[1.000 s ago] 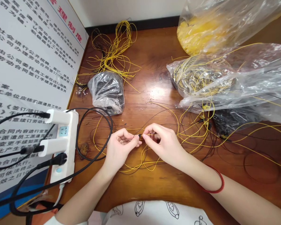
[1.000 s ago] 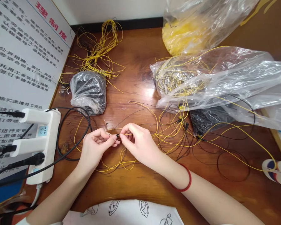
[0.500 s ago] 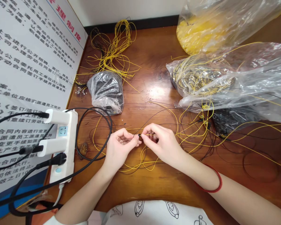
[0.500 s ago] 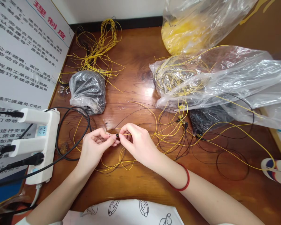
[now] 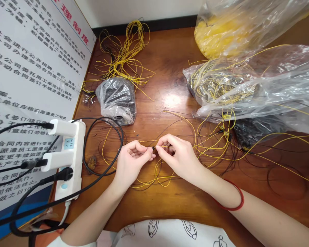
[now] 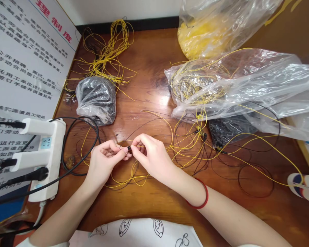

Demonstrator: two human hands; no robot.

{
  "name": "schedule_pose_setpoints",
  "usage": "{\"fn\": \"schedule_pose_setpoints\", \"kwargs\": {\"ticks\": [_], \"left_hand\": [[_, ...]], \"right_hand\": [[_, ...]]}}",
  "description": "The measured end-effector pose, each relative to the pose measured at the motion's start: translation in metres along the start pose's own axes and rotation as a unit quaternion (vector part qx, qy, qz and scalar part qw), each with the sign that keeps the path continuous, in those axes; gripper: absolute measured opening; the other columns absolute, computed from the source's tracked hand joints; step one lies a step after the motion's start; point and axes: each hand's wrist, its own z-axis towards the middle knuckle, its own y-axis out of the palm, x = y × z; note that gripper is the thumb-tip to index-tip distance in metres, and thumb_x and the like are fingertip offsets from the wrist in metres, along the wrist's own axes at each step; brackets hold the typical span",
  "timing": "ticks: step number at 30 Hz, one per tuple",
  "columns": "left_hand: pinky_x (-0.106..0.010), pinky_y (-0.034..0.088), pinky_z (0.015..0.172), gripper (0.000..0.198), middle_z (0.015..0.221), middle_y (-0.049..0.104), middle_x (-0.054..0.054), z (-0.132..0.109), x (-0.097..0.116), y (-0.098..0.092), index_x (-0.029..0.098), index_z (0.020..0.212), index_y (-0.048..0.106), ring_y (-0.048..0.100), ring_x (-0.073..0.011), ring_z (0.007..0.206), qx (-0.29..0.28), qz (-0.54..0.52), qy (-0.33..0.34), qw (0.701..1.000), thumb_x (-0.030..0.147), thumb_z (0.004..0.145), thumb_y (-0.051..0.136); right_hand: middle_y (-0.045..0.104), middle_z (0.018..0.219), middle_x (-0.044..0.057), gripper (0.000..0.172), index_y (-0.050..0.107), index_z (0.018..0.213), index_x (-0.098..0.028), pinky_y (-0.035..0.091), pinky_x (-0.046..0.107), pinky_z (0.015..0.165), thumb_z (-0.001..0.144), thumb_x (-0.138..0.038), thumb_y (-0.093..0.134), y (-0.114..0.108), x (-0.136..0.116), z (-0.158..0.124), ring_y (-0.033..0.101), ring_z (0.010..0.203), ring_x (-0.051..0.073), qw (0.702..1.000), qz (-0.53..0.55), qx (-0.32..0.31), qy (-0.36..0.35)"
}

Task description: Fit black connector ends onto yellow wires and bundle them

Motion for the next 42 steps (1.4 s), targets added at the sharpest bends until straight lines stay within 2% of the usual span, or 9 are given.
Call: {"fn": "schedule_pose_setpoints", "kwargs": {"ticks": [13, 21, 29, 42], "left_hand": [[-0.020, 0.058, 0.056, 0.027, 0.056, 0.070, 0.000, -0.0005, 0.0024, 0.0017, 0.018, 0.055, 0.052, 0.073, -0.0163, 0.055, 0.008, 0.019, -0.002, 1.000, 0.021, 0.064, 0.077], [-0.017, 0.057, 0.056, 0.027, 0.057, 0.070, 0.002, -0.0007, 0.0015, 0.0013, 0.018, 0.055, 0.051, 0.072, -0.0137, 0.054, 0.005, 0.010, 0.001, 1.000, 0.018, 0.064, 0.076], [-0.018, 0.057, 0.056, 0.026, 0.057, 0.070, 0.001, -0.0011, 0.0018, 0.0006, 0.018, 0.055, 0.051, 0.072, -0.0147, 0.055, 0.004, 0.010, -0.001, 1.000, 0.017, 0.065, 0.076], [-0.020, 0.057, 0.055, 0.026, 0.057, 0.070, 0.001, -0.0006, 0.0008, 0.0009, 0.018, 0.055, 0.051, 0.072, -0.0150, 0.053, 0.010, 0.024, 0.001, 1.000, 0.019, 0.064, 0.076]], "right_hand": [[0.061, 0.071, -0.002, 0.009, 0.056, 0.080, -0.019, 0.042, 0.022, 0.053, 0.089, -0.017, 0.056, 0.0013, -0.0009, -0.0003, 0.052, 0.058, 0.009, 1.000, -0.008, -0.006, 0.005], [0.060, 0.070, -0.003, 0.009, 0.056, 0.080, -0.018, 0.041, 0.020, 0.053, 0.089, -0.015, 0.057, 0.0023, -0.0004, 0.0002, 0.051, 0.058, 0.008, 1.000, 0.005, -0.002, 0.003], [0.060, 0.070, -0.003, 0.009, 0.055, 0.080, -0.019, 0.040, 0.021, 0.052, 0.089, -0.016, 0.056, 0.0021, -0.0010, 0.0002, 0.050, 0.056, 0.008, 1.000, 0.000, -0.009, 0.005], [0.060, 0.073, -0.001, 0.012, 0.053, 0.079, -0.019, 0.041, 0.022, 0.056, 0.091, -0.017, 0.055, 0.0049, 0.0005, -0.0025, 0.052, 0.062, 0.010, 0.997, -0.063, -0.002, -0.042]]}}
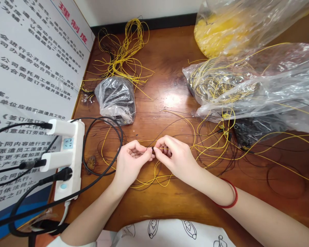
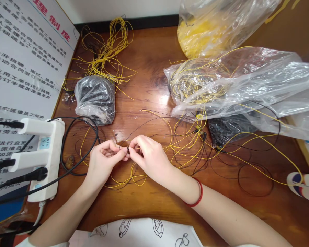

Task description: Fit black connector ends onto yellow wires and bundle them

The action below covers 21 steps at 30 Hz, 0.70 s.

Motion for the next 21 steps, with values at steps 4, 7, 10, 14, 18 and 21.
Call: {"fn": "schedule_pose_setpoints", "kwargs": {"ticks": [4, 7, 10, 14, 18, 21], "left_hand": [[-0.019, 0.057, 0.054, 0.027, 0.056, 0.068, 0.002, 0.000, 0.001, 0.000, 0.018, 0.055, 0.050, 0.072, -0.0147, 0.053, 0.001, -0.005, -0.006, 1.000, 0.019, 0.064, 0.076], [-0.020, 0.058, 0.054, 0.029, 0.056, 0.068, 0.001, 0.001, 0.002, 0.001, 0.019, 0.055, 0.049, 0.072, -0.0157, 0.053, 0.004, -0.011, -0.013, 1.000, 0.021, 0.063, 0.077], [-0.021, 0.058, 0.053, 0.030, 0.054, 0.068, 0.001, 0.001, 0.003, 0.000, 0.019, 0.055, 0.049, 0.070, -0.0153, 0.051, -0.002, -0.008, -0.016, 1.000, 0.024, 0.063, 0.078], [-0.023, 0.059, 0.055, 0.030, 0.057, 0.071, 0.000, 0.002, 0.003, -0.002, 0.018, 0.058, 0.052, 0.071, -0.0158, 0.053, -0.023, -0.013, -0.030, 0.999, 0.025, 0.062, 0.081], [-0.023, 0.061, 0.059, 0.026, 0.064, 0.074, -0.003, 0.003, 0.003, -0.006, 0.017, 0.069, 0.058, 0.074, -0.0171, 0.060, -0.073, -0.041, -0.029, 0.996, 0.029, 0.067, 0.081], [-0.023, 0.061, 0.060, 0.027, 0.070, 0.076, -0.004, 0.005, 0.003, -0.009, 0.016, 0.084, 0.063, 0.075, -0.0178, 0.064, -0.104, -0.078, -0.025, 0.991, 0.038, 0.075, 0.076]], "right_hand": [[0.061, 0.073, -0.001, 0.012, 0.054, 0.079, -0.019, 0.043, 0.022, 0.057, 0.091, -0.017, 0.056, -0.002, 0.000, -0.001, 0.054, 0.062, 0.010, 1.000, 0.004, 0.002, -0.007], [0.063, 0.077, 0.000, 0.006, 0.059, 0.086, -0.019, 0.045, 0.022, 0.056, 0.092, -0.018, 0.056, -0.007, 0.001, -0.001, 0.056, 0.063, 0.010, 1.000, 0.020, 0.000, -0.001], [0.065, 0.086, 0.003, 0.013, 0.063, 0.103, -0.018, 0.048, 0.022, 0.054, 0.091, -0.020, 0.059, -0.011, 0.002, 0.001, 0.058, 0.067, 0.011, 0.998, 0.043, -0.029, -0.020], [0.068, 0.088, 0.004, 0.010, 0.068, 0.098, -0.019, 0.051, 0.024, 0.059, 0.092, -0.019, 0.060, -0.012, 0.003, 0.004, 0.060, 0.071, 0.012, 0.997, 0.050, -0.042, -0.045], [0.067, 0.083, 0.003, 0.007, 0.069, 0.091, -0.018, 0.050, 0.023, 0.058, 0.089, -0.016, 0.063, -0.012, 0.004, 0.006, 0.059, 0.067, 0.011, 0.997, 0.063, -0.033, -0.026], [0.067, 0.084, 0.003, 0.007, 0.070, 0.091, -0.018, 0.049, 0.022, 0.055, 0.088, -0.017, 0.064, -0.013, 0.004, 0.006, 0.060, 0.066, 0.010, 0.996, 0.085, -0.026, 0.008]]}}
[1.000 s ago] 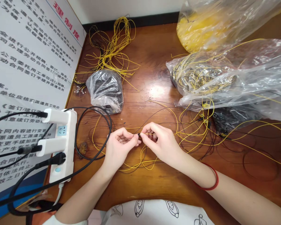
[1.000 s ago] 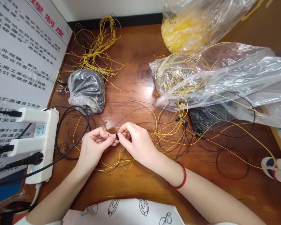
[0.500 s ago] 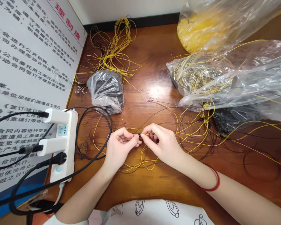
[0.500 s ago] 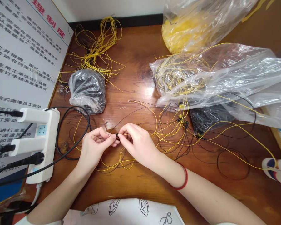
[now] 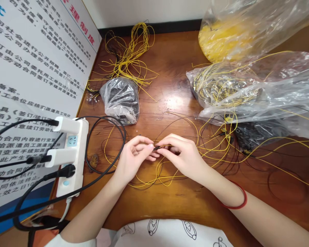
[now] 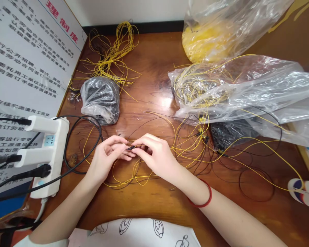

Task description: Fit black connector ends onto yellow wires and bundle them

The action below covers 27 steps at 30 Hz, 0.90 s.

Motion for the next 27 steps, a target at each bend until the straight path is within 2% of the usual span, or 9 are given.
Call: {"fn": "schedule_pose_setpoints", "kwargs": {"ticks": [3, 8, 11, 15, 18, 20, 27], "left_hand": [[-0.023, 0.061, 0.061, 0.030, 0.078, 0.077, -0.005, 0.0008, 0.0004, -0.0014, 0.016, 0.092, 0.065, 0.075, -0.0176, 0.067, -0.012, -0.033, 0.020, 0.999, 0.039, 0.077, 0.074], [-0.017, 0.059, 0.063, 0.023, 0.075, 0.077, -0.002, -0.0023, -0.0002, 0.0031, 0.017, 0.085, 0.072, 0.072, -0.0128, 0.067, 0.012, 0.007, 0.066, 0.998, 0.013, 0.064, 0.082], [-0.015, 0.057, 0.059, 0.011, 0.069, 0.075, 0.001, -0.0034, -0.0013, 0.0054, 0.017, 0.075, 0.075, 0.069, -0.0094, 0.059, 0.027, 0.014, 0.093, 0.995, 0.011, 0.067, 0.078], [-0.015, 0.059, 0.057, 0.007, 0.068, 0.075, 0.002, -0.0016, -0.0026, 0.0043, 0.019, 0.072, 0.076, 0.069, -0.0099, 0.059, 0.056, -0.005, 0.089, 0.994, 0.013, 0.068, 0.078], [-0.017, 0.061, 0.059, 0.007, 0.070, 0.077, 0.002, -0.0001, -0.0037, 0.0026, 0.019, 0.073, 0.077, 0.071, -0.0112, 0.062, 0.074, -0.010, 0.081, 0.994, 0.016, 0.067, 0.079], [-0.017, 0.061, 0.060, 0.007, 0.070, 0.077, 0.002, 0.0003, -0.0044, 0.0020, 0.019, 0.073, 0.077, 0.071, -0.0110, 0.061, 0.078, -0.001, 0.076, 0.994, 0.017, 0.067, 0.079], [-0.017, 0.061, 0.063, 0.007, 0.069, 0.078, 0.000, -0.0001, -0.0052, 0.0045, 0.016, 0.072, 0.076, 0.073, -0.0128, 0.061, 0.066, 0.024, 0.082, 0.994, 0.015, 0.065, 0.079]], "right_hand": [[0.067, 0.083, 0.004, 0.006, 0.070, 0.088, -0.018, 0.049, 0.022, 0.054, 0.087, -0.019, 0.064, -0.0007, -0.0005, -0.0004, 0.062, 0.069, 0.012, 0.998, 0.033, 0.013, 0.045], [0.067, 0.081, 0.004, 0.006, 0.072, 0.086, -0.018, 0.048, 0.024, 0.055, 0.084, -0.021, 0.067, 0.0007, -0.0020, -0.0011, 0.062, 0.067, 0.013, 0.992, 0.095, 0.025, 0.080], [0.068, 0.079, 0.003, 0.006, 0.074, 0.086, -0.018, 0.047, 0.024, 0.054, 0.084, -0.021, 0.069, 0.0017, -0.0028, -0.0018, 0.060, 0.063, 0.011, 0.994, 0.087, 0.022, 0.059], [0.068, 0.079, 0.002, 0.010, 0.072, 0.094, -0.018, 0.050, 0.023, 0.056, 0.085, -0.019, 0.069, 0.0015, -0.0036, -0.0033, 0.060, 0.064, 0.011, 0.998, 0.042, 0.045, 0.008], [0.067, 0.078, 0.001, 0.004, 0.068, 0.089, -0.017, 0.049, 0.022, 0.057, 0.087, -0.015, 0.066, 0.0012, -0.0043, -0.0047, 0.060, 0.064, 0.010, 0.995, -0.026, 0.082, -0.050], [0.067, 0.078, 0.001, 0.006, 0.066, 0.085, -0.017, 0.048, 0.022, 0.057, 0.088, -0.012, 0.064, 0.0016, -0.0049, -0.0054, 0.060, 0.066, 0.010, 0.990, -0.065, 0.091, -0.082], [0.058, 0.071, -0.001, 0.012, 0.058, 0.080, -0.018, 0.045, 0.022, 0.057, 0.088, -0.010, 0.058, 0.0078, -0.0030, -0.0055, 0.055, 0.064, 0.010, 0.986, -0.108, 0.090, -0.085]]}}
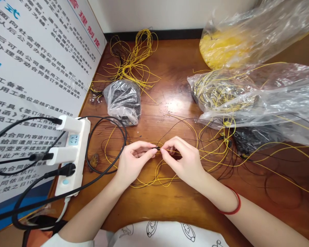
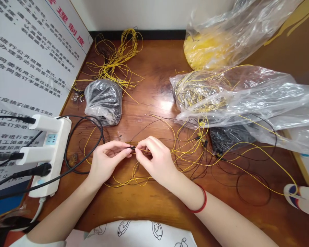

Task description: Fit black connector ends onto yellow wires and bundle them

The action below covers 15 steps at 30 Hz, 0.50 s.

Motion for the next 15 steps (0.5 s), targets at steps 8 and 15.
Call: {"fn": "schedule_pose_setpoints", "kwargs": {"ticks": [8, 15], "left_hand": [[-0.014, 0.059, 0.063, 0.007, 0.068, 0.077, 0.001, 0.0019, -0.0070, -0.0007, 0.017, 0.072, 0.076, 0.073, -0.0109, 0.061, -0.002, 0.033, 0.037, 0.999, 0.013, 0.066, 0.078], [-0.018, 0.060, 0.065, 0.016, 0.075, 0.078, 0.000, 0.0023, -0.0104, 0.0003, 0.019, 0.076, 0.079, 0.072, -0.0121, 0.064, -0.009, 0.031, 0.083, 0.996, 0.010, 0.063, 0.081]], "right_hand": [[0.057, 0.072, -0.001, 0.011, 0.054, 0.080, -0.019, 0.045, 0.022, 0.058, 0.089, -0.013, 0.054, -0.0004, 0.0036, 0.0013, 0.052, 0.062, 0.010, 0.999, 0.011, -0.032, 0.031], [0.059, 0.074, -0.001, 0.010, 0.055, 0.082, -0.019, 0.043, 0.021, 0.056, 0.090, -0.014, 0.055, 0.0010, 0.0025, 0.0003, 0.051, 0.061, 0.010, 0.998, 0.029, -0.036, 0.039]]}}
